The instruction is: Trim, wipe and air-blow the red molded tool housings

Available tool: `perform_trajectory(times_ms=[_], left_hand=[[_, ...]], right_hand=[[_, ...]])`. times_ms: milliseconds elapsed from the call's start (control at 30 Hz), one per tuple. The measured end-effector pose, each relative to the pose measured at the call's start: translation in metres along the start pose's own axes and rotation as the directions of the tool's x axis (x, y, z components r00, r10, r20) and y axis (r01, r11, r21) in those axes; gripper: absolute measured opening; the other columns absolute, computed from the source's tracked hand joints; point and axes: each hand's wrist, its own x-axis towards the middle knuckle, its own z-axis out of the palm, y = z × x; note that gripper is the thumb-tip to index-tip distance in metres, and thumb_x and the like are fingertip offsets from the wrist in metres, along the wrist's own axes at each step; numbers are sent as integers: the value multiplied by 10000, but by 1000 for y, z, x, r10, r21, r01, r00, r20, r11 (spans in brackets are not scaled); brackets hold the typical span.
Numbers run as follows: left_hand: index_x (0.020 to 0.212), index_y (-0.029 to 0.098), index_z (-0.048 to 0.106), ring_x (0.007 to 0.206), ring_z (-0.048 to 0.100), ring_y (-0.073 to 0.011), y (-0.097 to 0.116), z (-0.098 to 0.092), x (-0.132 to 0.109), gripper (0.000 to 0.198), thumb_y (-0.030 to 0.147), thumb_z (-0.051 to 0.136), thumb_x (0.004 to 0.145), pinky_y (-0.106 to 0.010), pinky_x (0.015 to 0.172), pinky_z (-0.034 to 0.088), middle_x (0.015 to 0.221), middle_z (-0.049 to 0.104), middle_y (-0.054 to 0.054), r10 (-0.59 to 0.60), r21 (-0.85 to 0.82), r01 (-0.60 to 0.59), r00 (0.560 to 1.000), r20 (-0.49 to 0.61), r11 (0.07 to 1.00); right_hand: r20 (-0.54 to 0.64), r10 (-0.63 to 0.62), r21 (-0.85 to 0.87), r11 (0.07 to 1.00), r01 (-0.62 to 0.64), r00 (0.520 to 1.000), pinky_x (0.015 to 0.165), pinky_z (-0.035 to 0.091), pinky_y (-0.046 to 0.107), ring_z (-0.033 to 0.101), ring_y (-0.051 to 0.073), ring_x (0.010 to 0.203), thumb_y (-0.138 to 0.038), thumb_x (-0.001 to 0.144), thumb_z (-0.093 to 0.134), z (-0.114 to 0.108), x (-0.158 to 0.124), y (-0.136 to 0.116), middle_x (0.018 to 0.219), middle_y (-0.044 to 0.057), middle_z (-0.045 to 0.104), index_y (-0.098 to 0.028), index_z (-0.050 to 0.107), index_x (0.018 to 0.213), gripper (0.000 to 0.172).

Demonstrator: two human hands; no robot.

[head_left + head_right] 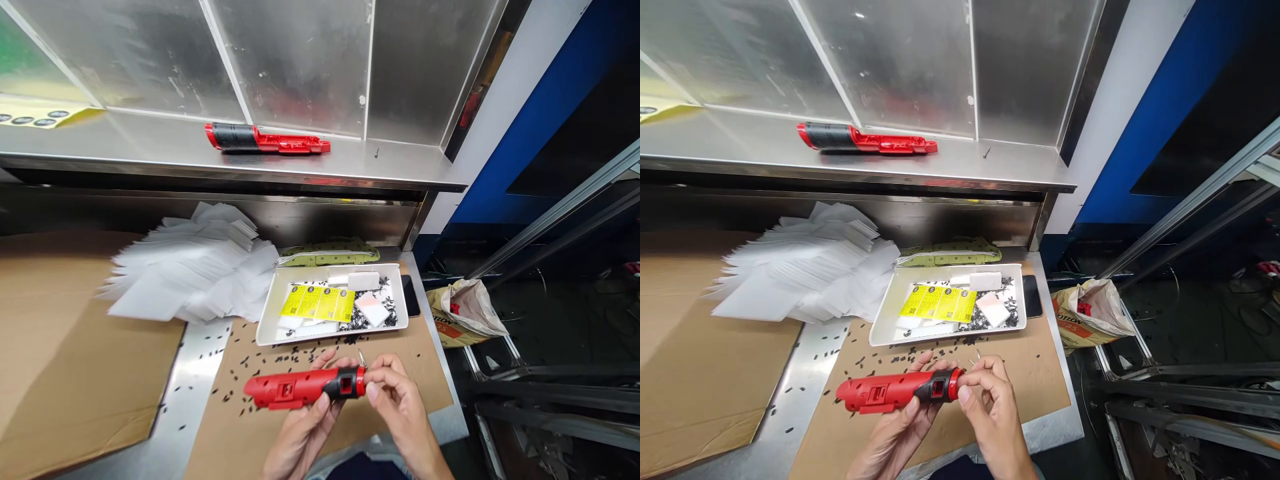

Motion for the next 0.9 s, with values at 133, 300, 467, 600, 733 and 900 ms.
perform_trajectory(times_ms=[133, 300, 467, 600, 733, 900], left_hand=[[1183, 360, 699, 1339, 531, -337, 6, 19, -10, 532, 373, 879, 683, -533, 1223, 257, 1229, 724, -40, 2, 63, 0, 999, -40, 998], [1142, 291, 711, 1348, 509, -369, 7, 32, -17, 552, 382, 904, 633, -505, 1188, 342, 1240, 705, -68, 28, 164, -14, 996, -81, 986], [1162, 301, 704, 1369, 485, -376, 4, 30, -15, 581, 439, 895, 631, -504, 1188, 344, 1253, 704, -70, 22, 201, -14, 999, -40, 979], [1156, 296, 702, 1372, 483, -377, 3, 31, -15, 582, 453, 891, 629, -507, 1202, 322, 1246, 709, -74, 11, 231, -6, 1000, -23, 973], [1131, 263, 708, 1354, 500, -384, 3, 33, -15, 596, 477, 896, 608, -496, 1194, 339, 1233, 707, -88, 16, 261, -4, 999, -46, 965], [1117, 261, 713, 1324, 523, -381, 4, 35, -15, 595, 512, 886, 606, -484, 1161, 387, 1226, 705, -88, 58, 325, -45, 998, -31, 945]], right_hand=[[-29, -36, 5, 999, 36, 999, 1022, 410, 389, 545, 273, 1123, -568, 795, 696, 14, -6, -1, 1130, 95, 556, -218, 759, 864, 361], [-105, -51, 14, 999, 53, 993, 1039, 420, 386, 556, 264, 1112, -383, 806, 670, 22, -8, 0, 1127, 103, 566, -203, 745, 849, 200], [-137, -54, -22, 998, 51, 989, 1033, 429, 395, 555, 264, 1096, -352, 800, 654, 16, -9, 3, 1118, 102, 560, -210, 769, 848, 189], [-99, -68, -29, 997, 65, 993, 1059, 396, 393, 537, 269, 1142, -343, 773, 668, 11, -10, 6, 1117, 95, 582, -220, 771, 837, 173], [-143, -55, -30, 998, 51, 988, 1041, 396, 390, 543, 274, 1128, -348, 759, 660, 12, -10, 2, 1090, 99, 588, -218, 782, 810, 185], [-93, -14, 9, 1000, 14, 996, 999, 435, 389, 568, 282, 1117, -367, 755, 675, 10, -9, -6, 1066, 101, 592, -221, 786, 786, 187]])
